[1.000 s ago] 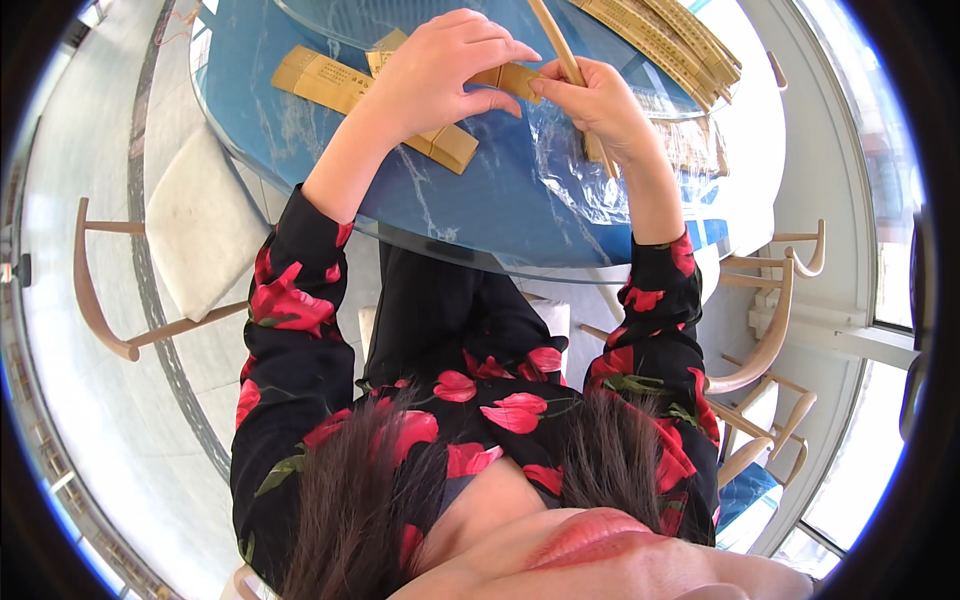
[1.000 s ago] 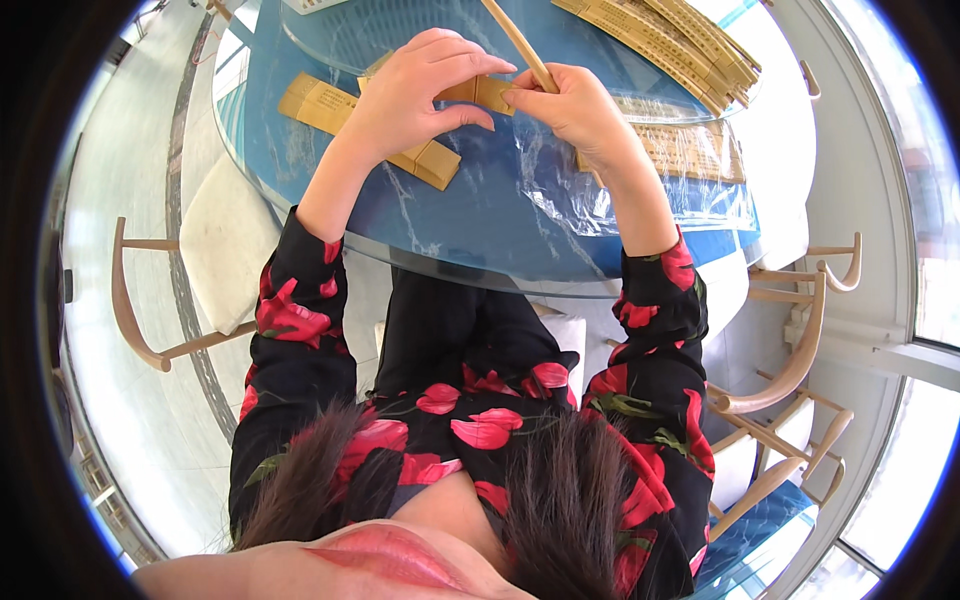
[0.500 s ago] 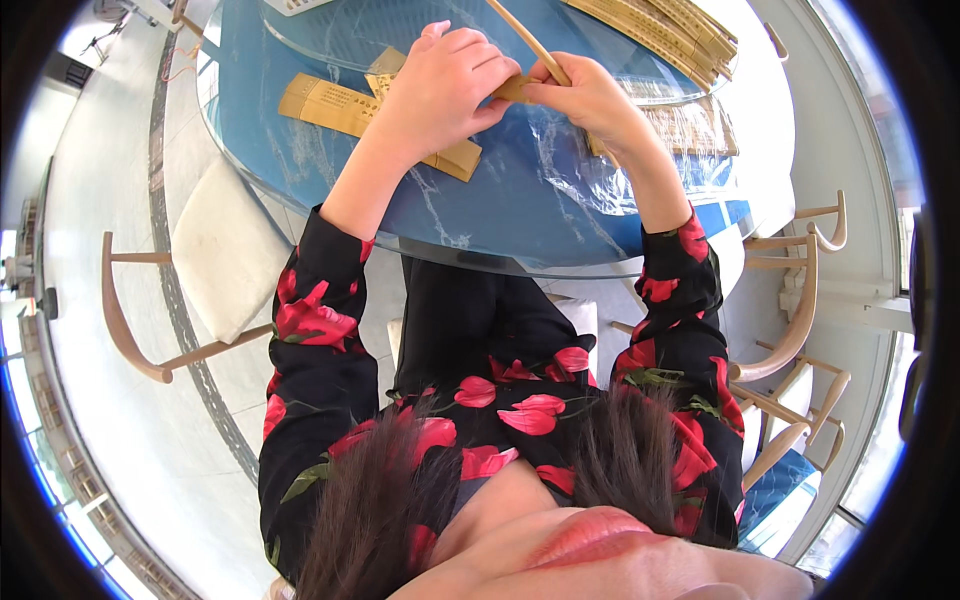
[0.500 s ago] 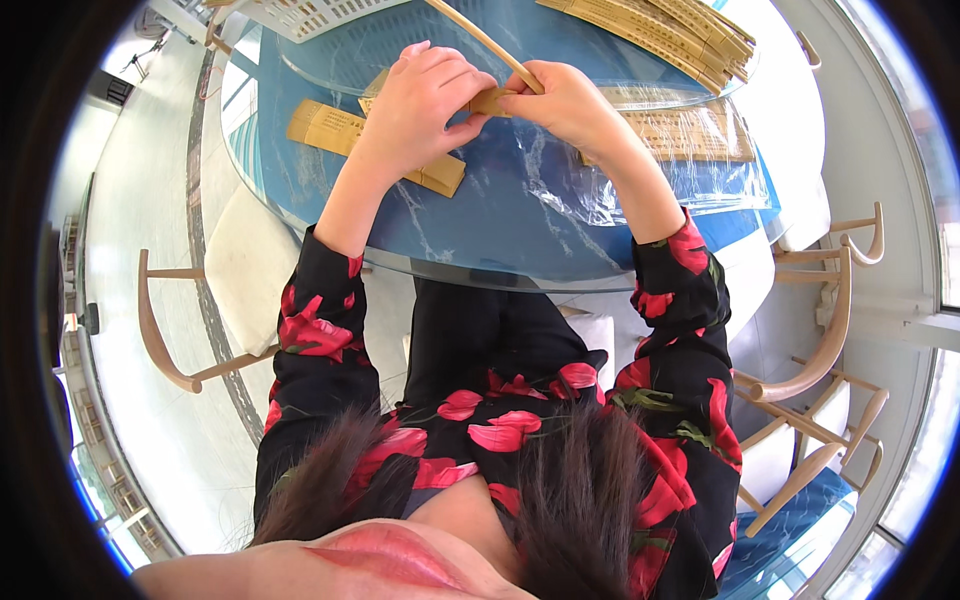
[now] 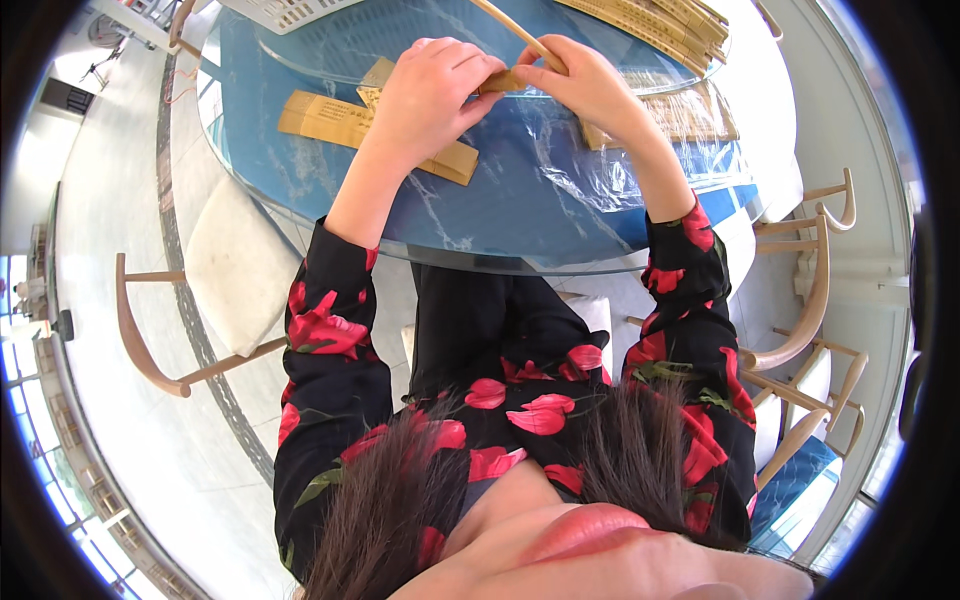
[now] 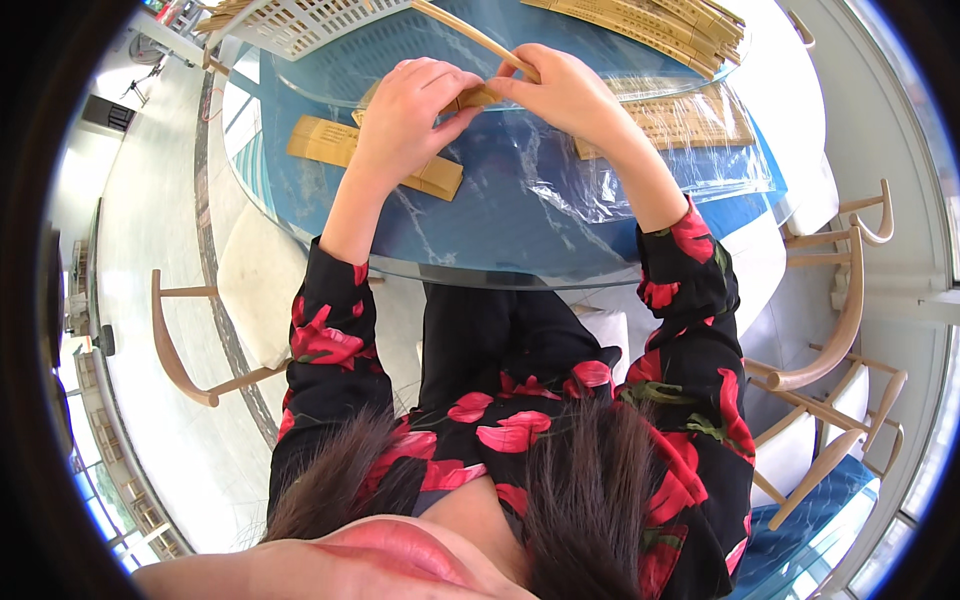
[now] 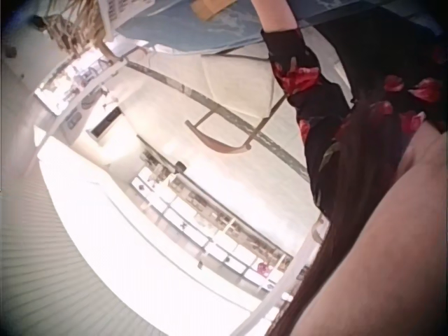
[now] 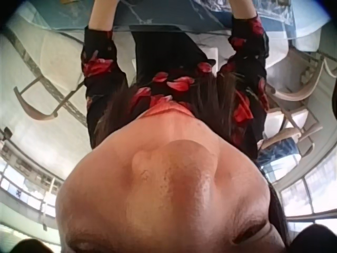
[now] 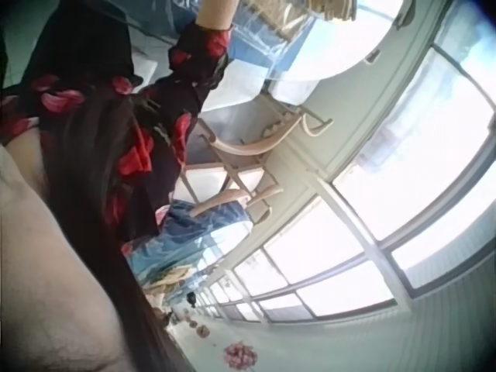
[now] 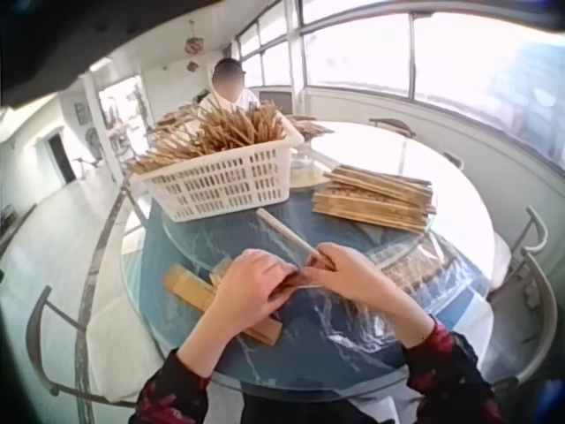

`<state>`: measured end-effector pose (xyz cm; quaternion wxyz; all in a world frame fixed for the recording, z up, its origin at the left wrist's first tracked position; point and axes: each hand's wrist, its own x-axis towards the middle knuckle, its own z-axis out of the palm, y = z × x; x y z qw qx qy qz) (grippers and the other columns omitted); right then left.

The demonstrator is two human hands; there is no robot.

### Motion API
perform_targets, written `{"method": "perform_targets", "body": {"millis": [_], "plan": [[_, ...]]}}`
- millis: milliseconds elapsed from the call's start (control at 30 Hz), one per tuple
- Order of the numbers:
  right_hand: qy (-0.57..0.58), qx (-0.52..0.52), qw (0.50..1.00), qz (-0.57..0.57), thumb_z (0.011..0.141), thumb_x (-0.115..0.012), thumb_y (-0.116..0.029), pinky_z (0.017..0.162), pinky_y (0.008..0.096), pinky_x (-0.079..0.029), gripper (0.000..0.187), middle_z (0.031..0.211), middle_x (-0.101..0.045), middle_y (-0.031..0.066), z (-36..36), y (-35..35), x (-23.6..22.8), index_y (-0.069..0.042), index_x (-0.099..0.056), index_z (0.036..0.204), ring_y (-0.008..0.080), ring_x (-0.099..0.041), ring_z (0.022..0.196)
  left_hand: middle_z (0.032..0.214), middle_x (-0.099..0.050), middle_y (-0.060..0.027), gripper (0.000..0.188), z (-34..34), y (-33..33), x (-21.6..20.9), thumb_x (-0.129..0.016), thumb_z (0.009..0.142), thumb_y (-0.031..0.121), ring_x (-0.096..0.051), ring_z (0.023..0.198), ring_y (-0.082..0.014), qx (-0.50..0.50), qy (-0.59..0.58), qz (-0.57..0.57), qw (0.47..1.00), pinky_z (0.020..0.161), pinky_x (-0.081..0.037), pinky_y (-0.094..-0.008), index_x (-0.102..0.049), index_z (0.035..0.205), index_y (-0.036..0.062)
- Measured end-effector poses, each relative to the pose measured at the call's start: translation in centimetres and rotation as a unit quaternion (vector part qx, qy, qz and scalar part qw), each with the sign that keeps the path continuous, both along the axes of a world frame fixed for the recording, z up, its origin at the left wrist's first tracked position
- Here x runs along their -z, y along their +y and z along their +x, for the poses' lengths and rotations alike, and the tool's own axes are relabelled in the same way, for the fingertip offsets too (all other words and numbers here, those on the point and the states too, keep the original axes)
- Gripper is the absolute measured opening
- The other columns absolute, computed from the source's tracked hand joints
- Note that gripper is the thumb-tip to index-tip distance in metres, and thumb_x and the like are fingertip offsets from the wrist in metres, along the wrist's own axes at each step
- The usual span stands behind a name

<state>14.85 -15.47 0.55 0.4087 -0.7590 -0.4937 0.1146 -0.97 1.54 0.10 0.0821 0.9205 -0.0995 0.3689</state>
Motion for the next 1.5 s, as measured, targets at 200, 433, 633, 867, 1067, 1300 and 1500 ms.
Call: {"method": "perform_targets", "body": {"millis": [200,433,633,867,1067,1300,1500], "plan": [[-0.149,0.008,0.988,0.045,0.106,-0.059,-0.035,0.074,0.0297,-0.055,0.03,0.102,-0.077,0.0046,1.3,-4.1,-2.6,-0.024,-0.074,0.128,0.0206,-0.072,0.089,0.101,-0.072,-0.0042,0.027,-0.6,2.0,-0.1,-0.083,0.082,0.017,-0.065,0.097,-0.0263,-0.075,-0.032,-0.03,0.996,0.085,-0.054,-0.0374,-0.072,0.105,0.0077],[-0.269,0.012,0.963,-0.018,0.1,-0.064,-0.033,0.071,0.0347,-0.054,0.025,0.093,-0.076,0.0061,1.6,-4.9,-3.2,-0.021,-0.079,0.116,0.0247,-0.07,0.083,0.101,-0.071,-0.005,0.027,-1.0,2.1,-0.3,-0.083,0.082,0.017,-0.065,0.099,-0.0267,-0.087,-0.025,-0.041,0.995,0.087,-0.054,-0.0376,-0.072,0.105,0.0077],[-0.298,-0.009,0.953,-0.051,0.1,-0.066,-0.026,0.068,0.0335,-0.052,0.024,0.092,-0.074,0.0077,1.3,-5.0,-3.7,-0.015,-0.079,0.117,0.0228,-0.068,0.078,0.101,-0.071,-0.0043,0.027,-0.8,2.1,-0.2,-0.082,0.082,0.016,-0.065,0.1,-0.027,-0.058,-0.012,-0.019,0.998,0.089,-0.053,-0.0377,-0.071,0.105,0.0087],[-0.259,-0.021,0.965,-0.026,0.097,-0.067,-0.032,0.074,0.0383,-0.054,0.024,0.092,-0.075,0.0075,1.6,-4.8,-2.4,-0.016,-0.08,0.109,0.0284,-0.07,0.085,0.102,-0.071,-0.0039,0.021,-0.8,1.6,-0.3,-0.079,0.085,0.015,-0.065,0.101,-0.027,-0.028,0.033,-0.039,0.998,0.089,-0.053,-0.0378,-0.071,0.104,0.0091],[-0.281,-0.017,0.96,-0.001,0.095,-0.068,-0.033,0.072,0.041,-0.053,0.023,0.087,-0.07,0.0076,0.9,-4.3,-2.5,-0.016,-0.079,0.105,0.0304,-0.068,0.085,0.096,-0.071,-0.0049,0.009,-0.8,1.9,0.0,-0.073,0.091,0.011,-0.065,0.095,-0.0264,-0.013,0.036,-0.123,0.992,0.084,-0.053,-0.0367,-0.071,0.098,0.0067],[-0.33,0.045,0.942,0.035,0.093,-0.07,-0.038,0.068,0.0423,-0.052,0.022,0.078,-0.063,0.0051,-1.5,-3.0,-1.6,-0.017,-0.076,0.097,0.0302,-0.067,0.079,0.094,-0.071,-0.0027,0.007,0.3,0.4,-0.7,-0.071,0.087,0.006,-0.066,0.093,-0.0247,-0.05,-0.031,-0.018,0.998,0.083,-0.053,-0.0376,-0.07,0.094,0.0081],[-0.282,0.058,0.953,0.097,0.092,-0.072,-0.034,0.066,0.0419,-0.052,0.02,0.078,-0.063,0.0053,-3.1,-2.1,-1.2,-0.014,-0.076,0.093,0.0302,-0.067,0.076,0.101,-0.069,-0.0018,0.017,2.2,-1.5,-2.8,-0.073,0.079,0.006,-0.066,0.1,-0.0222,-0.03,-0.051,0.145,0.988,0.09,-0.053,-0.0386,-0.068,0.095,0.01]]}}
